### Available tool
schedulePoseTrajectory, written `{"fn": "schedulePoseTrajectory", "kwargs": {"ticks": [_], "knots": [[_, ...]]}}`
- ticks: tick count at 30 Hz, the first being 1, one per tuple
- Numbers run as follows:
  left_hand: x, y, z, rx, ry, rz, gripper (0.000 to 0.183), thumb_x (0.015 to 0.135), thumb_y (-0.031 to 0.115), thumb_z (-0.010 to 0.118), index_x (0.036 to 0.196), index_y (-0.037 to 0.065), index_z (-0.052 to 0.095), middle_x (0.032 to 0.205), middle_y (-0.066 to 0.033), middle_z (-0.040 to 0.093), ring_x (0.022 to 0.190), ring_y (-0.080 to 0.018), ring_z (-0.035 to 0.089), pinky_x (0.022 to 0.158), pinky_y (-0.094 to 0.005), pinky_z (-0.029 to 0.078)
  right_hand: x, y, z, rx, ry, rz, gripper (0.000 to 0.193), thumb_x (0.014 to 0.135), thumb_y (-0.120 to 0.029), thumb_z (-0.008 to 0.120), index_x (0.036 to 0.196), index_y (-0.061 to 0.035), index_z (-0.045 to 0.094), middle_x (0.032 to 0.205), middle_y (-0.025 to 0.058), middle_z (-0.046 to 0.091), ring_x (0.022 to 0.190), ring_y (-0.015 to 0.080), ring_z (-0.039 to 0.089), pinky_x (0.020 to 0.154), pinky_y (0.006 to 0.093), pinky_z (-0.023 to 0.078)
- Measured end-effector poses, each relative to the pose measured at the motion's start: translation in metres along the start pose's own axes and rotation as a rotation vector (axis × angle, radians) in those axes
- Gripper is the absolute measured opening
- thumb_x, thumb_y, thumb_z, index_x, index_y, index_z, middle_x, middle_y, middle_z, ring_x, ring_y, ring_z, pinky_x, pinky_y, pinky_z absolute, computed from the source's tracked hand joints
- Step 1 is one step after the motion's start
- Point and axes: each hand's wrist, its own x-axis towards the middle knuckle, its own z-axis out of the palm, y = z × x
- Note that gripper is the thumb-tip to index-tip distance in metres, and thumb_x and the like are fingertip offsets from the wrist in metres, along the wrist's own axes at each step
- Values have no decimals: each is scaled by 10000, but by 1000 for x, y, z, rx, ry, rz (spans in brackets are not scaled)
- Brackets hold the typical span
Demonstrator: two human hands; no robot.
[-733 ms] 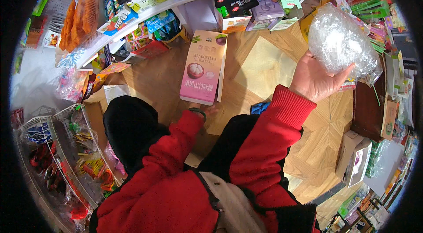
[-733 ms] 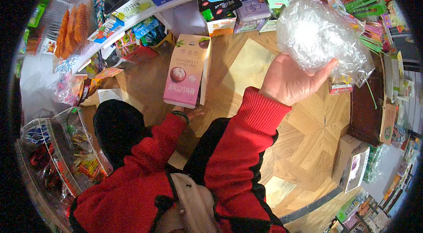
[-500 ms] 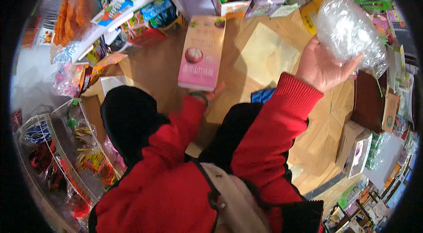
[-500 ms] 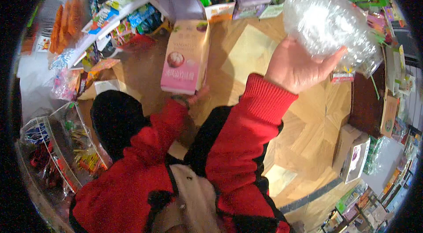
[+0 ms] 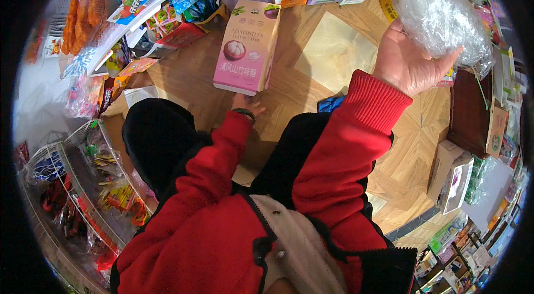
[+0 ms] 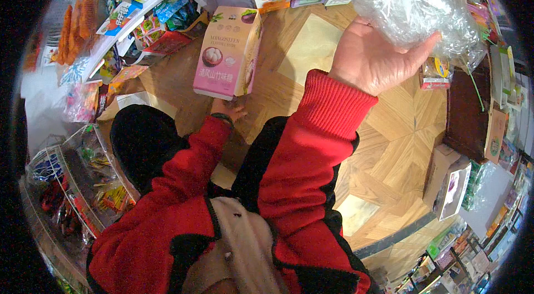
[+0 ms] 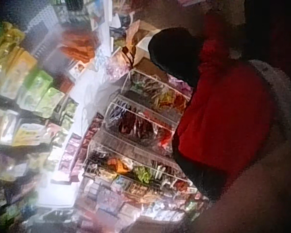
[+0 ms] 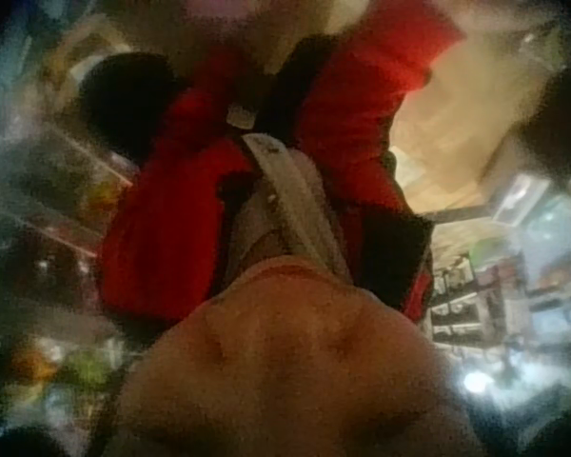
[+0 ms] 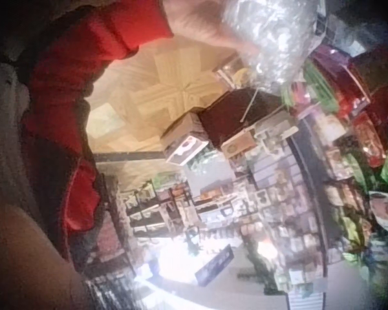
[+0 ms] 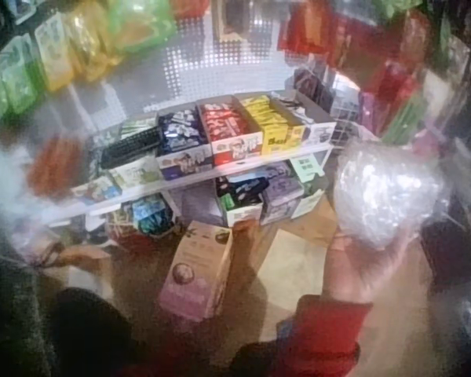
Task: The person picks various snack packages from shelves and places them into a plastic bag. They handle multiple items one at a time, including chips, cookies, and other packaged snacks, then return some items to the shelf.
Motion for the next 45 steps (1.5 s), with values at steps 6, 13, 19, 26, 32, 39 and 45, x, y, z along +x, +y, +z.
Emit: {"fn": "schedulePoseTrajectory", "kwargs": {"ticks": [6,13,19,26,32,39,45], "knots": [[15,6,-10,-75,-211,6,663,868,455,474,1387,99,264,1404,-127,321,1264,-363,310,988,-582,293,-2,-5,3,37,-1,22,595,768,-337,696,1268,-108,470,1263,85,528,1148,279,509,955,426,424],[40,-10,-10,-171,-57,486,321,888,310,487,1122,99,548,1103,-95,569,1033,-302,531,889,-435,428,-3,-5,6,59,17,43,575,769,-335,697,1253,-109,486,1243,80,545,1129,271,525,940,416,439],[61,11,-12,1348,-190,525,393,886,333,517,1184,78,502,1182,-99,534,1106,-306,500,932,-465,393,-5,-5,6,41,10,64,574,769,-328,696,1257,-113,484,1253,75,537,1140,264,516,949,412,431],[28,6,-8,129,-303,260,457,869,342,553,1281,227,392,1307,-41,402,1167,-284,417,898,-575,350,-7,-10,7,-24,39,47,557,800,-345,665,1269,-114,475,1283,64,514,1180,254,480,991,416,388],[-9,28,20,-87,0,339,602,827,454,573,1349,279,331,1305,-60,423,1184,-335,400,886,-614,349,-12,5,9,15,23,80,574,774,-328,687,1264,-117,476,1268,72,525,1154,267,501,954,422,418],[22,60,29,-200,-549,-49,633,876,542,430,1336,111,380,1324,-151,456,1160,-428,469,788,-682,440,-13,5,12,45,52,104,559,791,-335,668,1268,-116,474,1277,72,519,1160,266,497,956,425,415],[33,44,35,-185,-177,130,552,894,506,441,1288,119,433,1294,-121,481,1107,-381,520,804,-638,466,-13,-1,13,33,42,91,571,787,-328,674,1271,-107,467,1281,77,513,1167,268,489,962,426,411]]}}
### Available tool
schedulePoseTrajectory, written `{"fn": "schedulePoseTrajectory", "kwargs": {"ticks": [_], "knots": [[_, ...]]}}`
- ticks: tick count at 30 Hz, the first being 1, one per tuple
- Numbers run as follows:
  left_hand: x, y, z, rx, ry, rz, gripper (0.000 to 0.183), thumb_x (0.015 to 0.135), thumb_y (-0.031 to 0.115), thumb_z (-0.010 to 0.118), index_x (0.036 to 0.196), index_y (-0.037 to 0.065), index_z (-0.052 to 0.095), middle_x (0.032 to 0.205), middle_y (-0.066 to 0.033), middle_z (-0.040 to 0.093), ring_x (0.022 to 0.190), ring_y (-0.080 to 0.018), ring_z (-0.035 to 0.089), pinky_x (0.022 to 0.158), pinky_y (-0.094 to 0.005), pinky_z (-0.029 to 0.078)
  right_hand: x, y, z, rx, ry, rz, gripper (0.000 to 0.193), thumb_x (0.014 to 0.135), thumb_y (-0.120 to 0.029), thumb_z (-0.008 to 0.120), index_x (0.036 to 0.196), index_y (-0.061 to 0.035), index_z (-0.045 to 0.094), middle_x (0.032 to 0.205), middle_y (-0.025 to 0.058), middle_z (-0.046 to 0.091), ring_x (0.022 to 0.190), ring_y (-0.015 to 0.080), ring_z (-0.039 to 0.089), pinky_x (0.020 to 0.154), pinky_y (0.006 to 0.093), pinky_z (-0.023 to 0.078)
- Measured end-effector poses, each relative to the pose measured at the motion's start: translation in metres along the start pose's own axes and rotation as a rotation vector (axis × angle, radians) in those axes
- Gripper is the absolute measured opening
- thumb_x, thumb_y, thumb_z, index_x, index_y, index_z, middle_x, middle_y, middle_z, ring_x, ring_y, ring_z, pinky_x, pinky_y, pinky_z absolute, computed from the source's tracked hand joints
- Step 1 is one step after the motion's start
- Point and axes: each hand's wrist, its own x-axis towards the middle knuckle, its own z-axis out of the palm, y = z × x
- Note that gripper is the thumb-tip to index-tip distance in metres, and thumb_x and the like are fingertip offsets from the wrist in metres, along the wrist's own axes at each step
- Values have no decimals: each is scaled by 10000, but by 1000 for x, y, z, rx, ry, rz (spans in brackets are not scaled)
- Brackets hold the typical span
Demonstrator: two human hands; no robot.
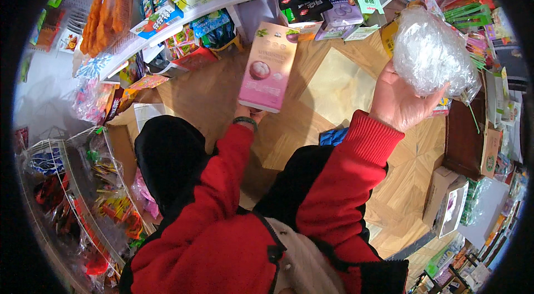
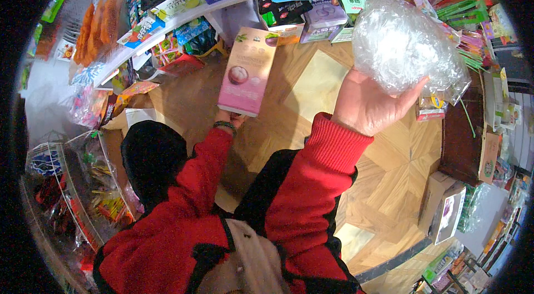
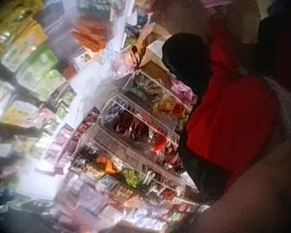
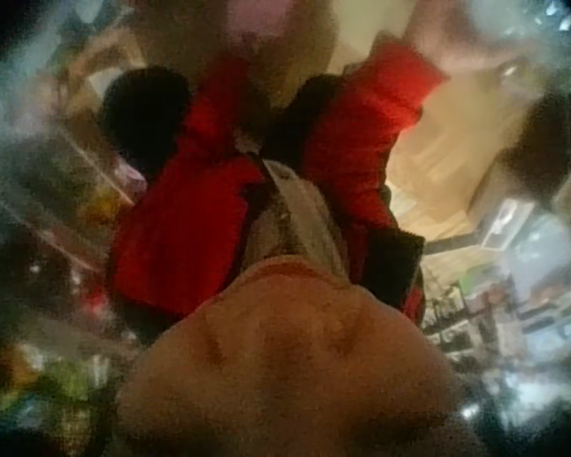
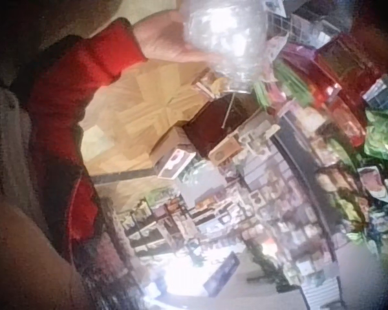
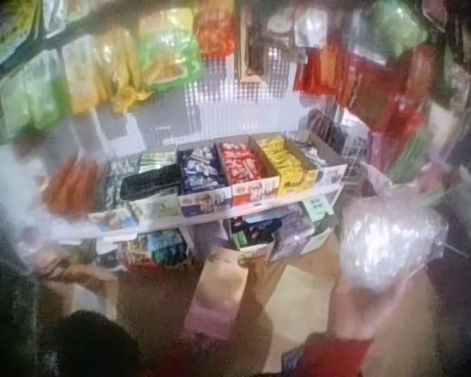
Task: The person picks various snack packages from shelves and places them into a plastic bag. They handle multiple items one at a time, including chips, cookies, and other packaged snacks, then return some items to the shelf.
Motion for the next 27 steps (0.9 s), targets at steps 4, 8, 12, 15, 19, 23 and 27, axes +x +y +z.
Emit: {"fn": "schedulePoseTrajectory", "kwargs": {"ticks": [4,8,12,15,19,23,27], "knots": [[-19,-15,-4,-138,39,168,418,901,74,402,1309,162,383,1269,-109,497,1051,-335,548,807,-540,498,-1,-1,1,-1,0,-2,567,789,-321,672,1268,-98,466,1279,83,514,1165,268,492,958,428,415],[-27,-13,-12,-212,-43,110,877,650,-152,282,1406,292,247,1284,-113,457,1089,-344,528,861,-557,476,-1,-3,1,10,-10,3,563,792,-318,669,1267,-95,466,1273,85,518,1162,271,494,952,429,420],[-22,-7,-17,-375,-56,52,802,653,-149,295,1361,224,348,1226,-115,506,1083,-309,540,881,-513,491,-1,-5,0,35,21,21,560,797,-320,662,1272,-99,464,1276,81,518,1166,272,494,953,433,423],[-17,-5,-14,-498,16,101,469,758,-85,322,1181,43,481,1161,-128,552,1072,-312,532,925,-484,468,-2,-5,1,69,-41,33,557,800,-323,658,1274,-103,465,1282,77,516,1171,270,493,958,432,423],[-20,-3,-1,-481,33,135,330,842,-37,323,1096,-48,534,1100,-148,587,1045,-316,542,950,-491,457,-3,-4,4,50,-6,27,546,801,-325,655,1267,-102,475,1283,78,517,1174,266,493,964,428,422],[-26,3,20,-607,65,63,345,811,-67,356,1118,-67,514,1148,-179,566,1099,-336,527,985,-492,437,-4,-6,5,74,-14,37,536,801,-318,656,1261,-104,482,1282,77,519,1173,263,494,965,427,422],[-37,7,37,-613,-29,81,367,805,-68,365,1149,-69,492,1199,-185,532,1168,-337,474,1015,-487,409,-6,-8,6,87,-29,61,534,797,-306,660,1260,-106,484,1279,75,521,1170,262,496,964,423,422]]}}
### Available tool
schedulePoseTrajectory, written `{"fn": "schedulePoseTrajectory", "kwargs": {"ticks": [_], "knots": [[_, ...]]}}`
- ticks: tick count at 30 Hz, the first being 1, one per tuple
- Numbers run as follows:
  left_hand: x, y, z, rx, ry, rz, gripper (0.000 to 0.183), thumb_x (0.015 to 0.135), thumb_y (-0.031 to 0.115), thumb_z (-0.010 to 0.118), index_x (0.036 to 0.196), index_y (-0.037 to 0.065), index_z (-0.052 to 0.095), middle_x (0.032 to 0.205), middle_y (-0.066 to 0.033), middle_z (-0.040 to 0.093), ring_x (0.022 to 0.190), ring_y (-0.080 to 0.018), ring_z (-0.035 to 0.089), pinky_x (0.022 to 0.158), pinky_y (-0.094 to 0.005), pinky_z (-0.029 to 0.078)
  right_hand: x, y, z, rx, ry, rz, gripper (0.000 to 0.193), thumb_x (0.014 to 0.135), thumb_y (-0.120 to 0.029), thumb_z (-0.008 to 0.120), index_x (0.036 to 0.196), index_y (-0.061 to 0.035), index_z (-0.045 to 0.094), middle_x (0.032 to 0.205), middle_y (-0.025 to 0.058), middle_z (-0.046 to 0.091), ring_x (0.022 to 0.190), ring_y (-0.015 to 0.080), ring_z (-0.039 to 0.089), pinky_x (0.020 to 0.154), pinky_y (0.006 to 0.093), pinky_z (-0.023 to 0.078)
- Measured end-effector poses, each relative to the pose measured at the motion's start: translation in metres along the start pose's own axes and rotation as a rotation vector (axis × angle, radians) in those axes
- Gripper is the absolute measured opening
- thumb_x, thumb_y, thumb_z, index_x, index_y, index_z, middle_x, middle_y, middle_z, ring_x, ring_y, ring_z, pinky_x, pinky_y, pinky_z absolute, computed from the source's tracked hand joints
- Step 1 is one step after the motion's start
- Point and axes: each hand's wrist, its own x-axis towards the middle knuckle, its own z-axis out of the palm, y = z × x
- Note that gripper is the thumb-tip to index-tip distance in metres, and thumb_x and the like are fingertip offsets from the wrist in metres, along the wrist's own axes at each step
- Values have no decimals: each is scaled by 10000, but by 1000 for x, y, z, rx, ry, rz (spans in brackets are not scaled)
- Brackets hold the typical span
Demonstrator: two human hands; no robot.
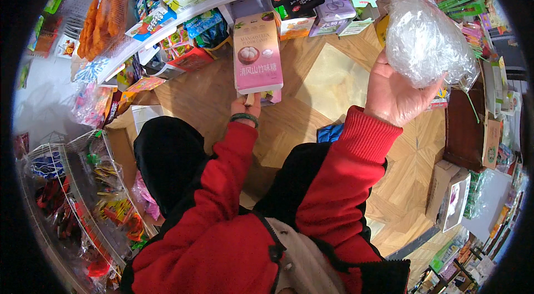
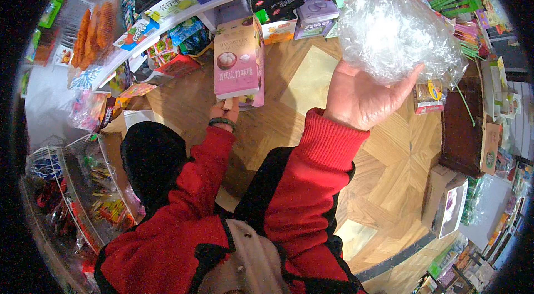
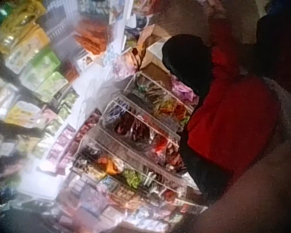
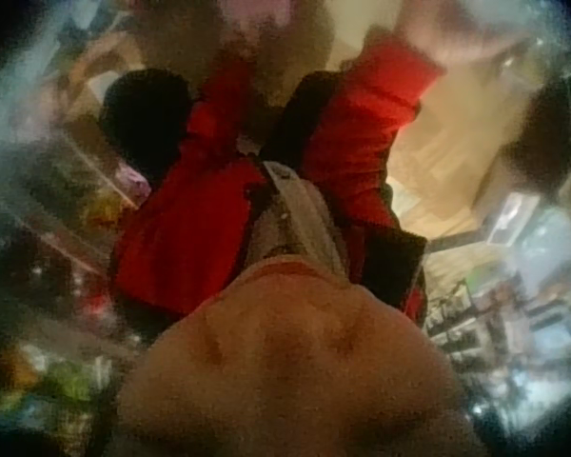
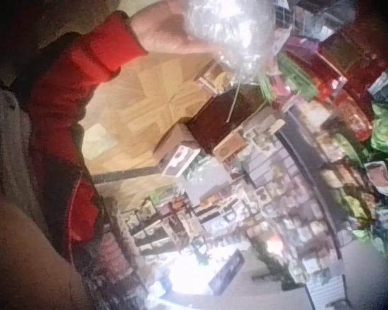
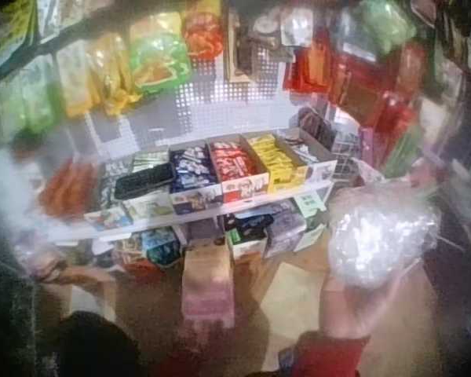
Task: The person picks various snack packages from shelves and places them into a plastic bag. They handle multiple items one at a time, including chips, cookies, and other packaged snacks, then return some items to the shelf.
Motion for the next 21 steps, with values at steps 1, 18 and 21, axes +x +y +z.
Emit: {"fn": "schedulePoseTrajectory", "kwargs": {"ticks": [1,18,21], "knots": [[-4,0,4,-2,-42,-5,371,803,-73,362,1154,-71,485,1207,-184,526,1179,-336,464,1021,-490,402,0,0,0,-7,-6,-4,535,797,-307,660,1259,-104,484,1279,75,521,1169,261,497,963,423,421],[-30,-11,21,1041,-90,-113,297,895,186,486,1159,53,511,1081,-137,574,1022,-344,553,775,-538,508,-1,1,1,44,-32,29,529,806,-315,650,1261,-100,487,1281,88,519,1174,271,491,962,436,418],[-31,-1,24,2034,-107,331,325,838,224,601,1122,79,543,1048,-148,563,938,-295,587,700,-426,515,-2,0,2,7,-32,18,530,803,-310,652,1263,-105,487,1283,88,518,1178,269,488,964,433,418]]}}
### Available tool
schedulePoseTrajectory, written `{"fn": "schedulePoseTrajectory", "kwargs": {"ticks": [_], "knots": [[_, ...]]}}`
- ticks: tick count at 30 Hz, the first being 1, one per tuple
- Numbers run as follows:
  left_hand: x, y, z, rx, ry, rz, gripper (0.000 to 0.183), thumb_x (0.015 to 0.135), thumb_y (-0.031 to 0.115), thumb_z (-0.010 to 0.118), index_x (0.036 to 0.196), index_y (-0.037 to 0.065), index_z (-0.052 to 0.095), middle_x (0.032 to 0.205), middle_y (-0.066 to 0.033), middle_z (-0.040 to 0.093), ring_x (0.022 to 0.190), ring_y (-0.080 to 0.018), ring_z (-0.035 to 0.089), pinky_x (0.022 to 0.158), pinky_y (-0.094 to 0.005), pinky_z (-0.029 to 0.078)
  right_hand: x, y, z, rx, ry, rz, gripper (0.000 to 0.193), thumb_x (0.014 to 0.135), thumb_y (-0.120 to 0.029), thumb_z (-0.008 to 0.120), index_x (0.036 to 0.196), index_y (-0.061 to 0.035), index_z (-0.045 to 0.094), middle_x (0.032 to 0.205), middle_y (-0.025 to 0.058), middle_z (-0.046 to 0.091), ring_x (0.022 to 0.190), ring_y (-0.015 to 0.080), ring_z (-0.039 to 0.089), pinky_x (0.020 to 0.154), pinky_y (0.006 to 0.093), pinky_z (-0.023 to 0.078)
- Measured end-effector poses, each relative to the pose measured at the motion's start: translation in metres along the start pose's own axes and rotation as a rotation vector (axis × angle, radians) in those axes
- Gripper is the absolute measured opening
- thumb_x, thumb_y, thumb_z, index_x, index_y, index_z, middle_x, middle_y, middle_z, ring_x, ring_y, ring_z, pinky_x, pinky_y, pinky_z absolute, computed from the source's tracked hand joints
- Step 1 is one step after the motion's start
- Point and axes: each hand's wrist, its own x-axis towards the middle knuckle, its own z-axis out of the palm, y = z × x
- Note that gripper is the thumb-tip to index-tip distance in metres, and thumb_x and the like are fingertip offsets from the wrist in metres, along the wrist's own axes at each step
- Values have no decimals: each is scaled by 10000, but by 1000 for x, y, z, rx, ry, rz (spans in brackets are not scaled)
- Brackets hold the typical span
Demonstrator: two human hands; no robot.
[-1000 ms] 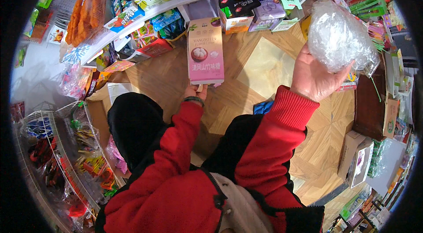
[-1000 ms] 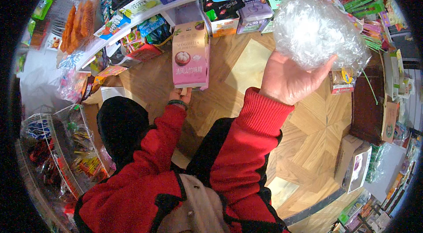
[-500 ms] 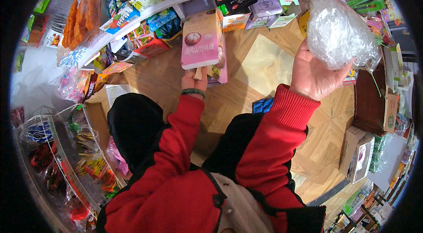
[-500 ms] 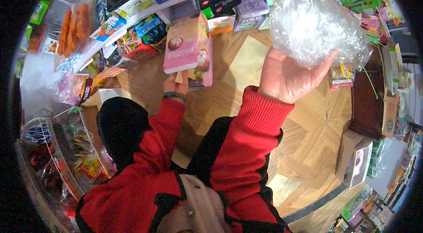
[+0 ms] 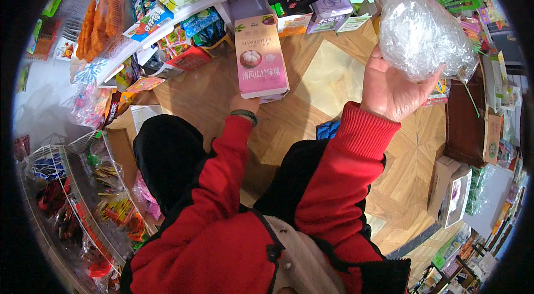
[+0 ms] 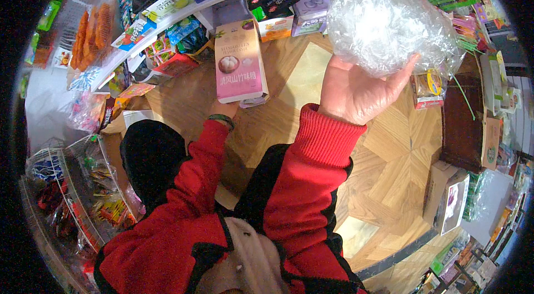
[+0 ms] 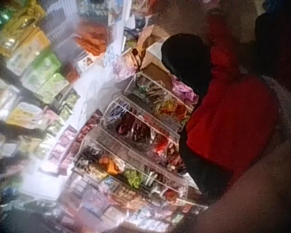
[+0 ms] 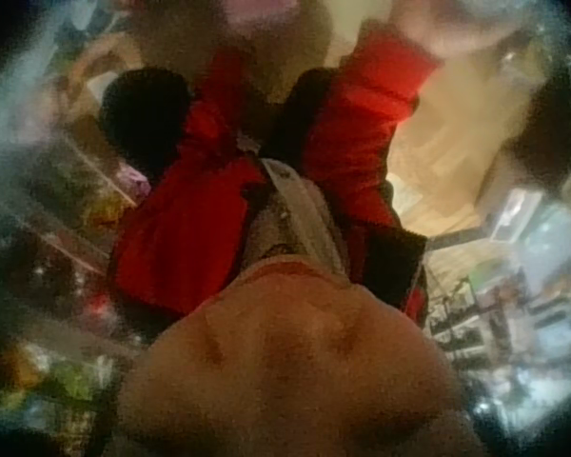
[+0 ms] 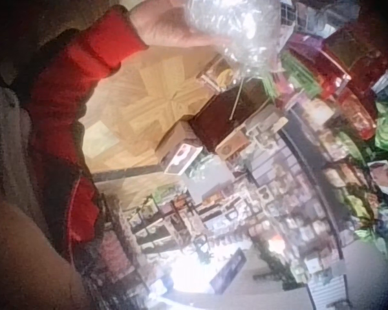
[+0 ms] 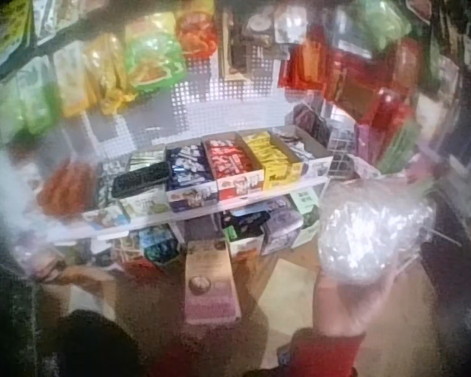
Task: The person picks various snack packages from shelves and places them into a plastic bag. They handle multiple items one at a time, including chips, cookies, and other packaged snacks, then return some items to the shelf.
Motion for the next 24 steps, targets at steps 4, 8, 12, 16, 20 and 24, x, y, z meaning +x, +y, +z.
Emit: {"fn": "schedulePoseTrajectory", "kwargs": {"ticks": [4,8,12,16,20,24], "knots": [[0,2,2,361,493,721,390,787,207,633,1149,88,552,1149,-172,522,1041,-355,520,870,-460,440,-1,0,1,-3,-3,-8,537,798,-317,657,1261,-107,488,1284,85,517,1181,269,486,969,433,414],[5,26,17,335,493,963,371,815,299,592,1114,80,598,1125,-165,565,1090,-379,487,951,-470,367,-2,1,0,23,9,6,554,793,-322,664,1269,-107,478,1290,84,511,1182,272,484,971,436,413],[29,67,16,739,655,981,432,841,343,535,1188,87,557,1232,-177,522,1154,-376,461,968,-477,361,-2,0,1,1,9,16,562,794,-322,662,1276,-108,470,1290,81,511,1178,270,488,967,437,417],[32,73,16,781,662,984,435,834,339,544,1189,88,551,1233,-173,519,1153,-373,460,969,-478,359,-2,1,3,-9,28,5,561,793,-322,664,1275,-108,472,1289,76,514,1182,267,486,970,439,411],[28,56,19,652,585,967,438,827,334,553,1190,89,546,1234,-168,517,1151,-370,459,971,-480,357,-1,-1,3,-17,47,4,565,790,-319,668,1277,-110,471,1293,75,511,1187,267,483,975,439,408],[28,43,20,582,540,946,442,820,329,562,1192,90,541,1235,-164,515,1150,-367,459,972,-481,355,-2,-4,3,-7,38,9,568,787,-313,672,1277,-109,470,1295,78,509,1189,268,481,979,441,405]]}}
